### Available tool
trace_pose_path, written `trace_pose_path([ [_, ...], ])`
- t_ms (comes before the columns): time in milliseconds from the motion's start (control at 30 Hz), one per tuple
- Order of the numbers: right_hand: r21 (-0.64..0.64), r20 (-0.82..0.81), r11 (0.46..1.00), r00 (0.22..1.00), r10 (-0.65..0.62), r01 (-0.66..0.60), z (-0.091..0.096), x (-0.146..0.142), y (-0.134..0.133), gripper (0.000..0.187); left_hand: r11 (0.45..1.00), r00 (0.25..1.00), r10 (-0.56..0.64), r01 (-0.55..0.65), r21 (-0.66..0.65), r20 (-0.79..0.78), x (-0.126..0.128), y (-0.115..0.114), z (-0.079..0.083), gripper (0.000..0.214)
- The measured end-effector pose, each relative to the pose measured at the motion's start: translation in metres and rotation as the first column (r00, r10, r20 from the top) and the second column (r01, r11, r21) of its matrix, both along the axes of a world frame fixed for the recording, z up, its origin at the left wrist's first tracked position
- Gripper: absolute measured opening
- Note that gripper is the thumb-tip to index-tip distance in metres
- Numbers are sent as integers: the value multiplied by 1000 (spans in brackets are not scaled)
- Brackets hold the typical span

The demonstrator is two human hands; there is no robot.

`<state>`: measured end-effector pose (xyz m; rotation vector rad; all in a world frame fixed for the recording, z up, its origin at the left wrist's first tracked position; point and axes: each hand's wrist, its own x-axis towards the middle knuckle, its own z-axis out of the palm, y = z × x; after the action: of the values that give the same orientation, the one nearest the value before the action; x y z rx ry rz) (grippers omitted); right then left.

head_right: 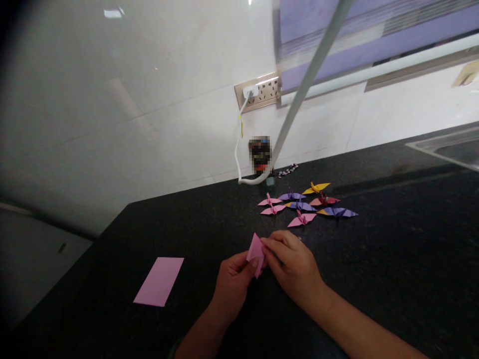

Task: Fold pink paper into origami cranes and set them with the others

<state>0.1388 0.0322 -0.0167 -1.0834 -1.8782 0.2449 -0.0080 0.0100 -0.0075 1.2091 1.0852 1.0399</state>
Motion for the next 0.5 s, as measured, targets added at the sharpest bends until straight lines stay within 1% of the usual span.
trace_pose_path([
  [133, 54, 66, 999, 998, 3, -7, 1, 0, -2, 23, 1000, 999, -4, 4, 15, -37, 0, 0, -2, 28],
  [267, 75, 83, 997, 996, -16, 10, 2, 0, -2, 22, 1000, 997, 11, -9, 29, -72, 0, 0, -3, 29],
  [400, 81, 96, 996, 995, -31, 23, 2, 0, -1, 23, 999, 997, 30, -28, 31, -69, 1, -1, -1, 30],
  [500, 80, 125, 997, 992, -24, 14, 2, 1, -1, 24, 1000, 999, 21, -21, 10, -28, 2, -2, 3, 29],
])
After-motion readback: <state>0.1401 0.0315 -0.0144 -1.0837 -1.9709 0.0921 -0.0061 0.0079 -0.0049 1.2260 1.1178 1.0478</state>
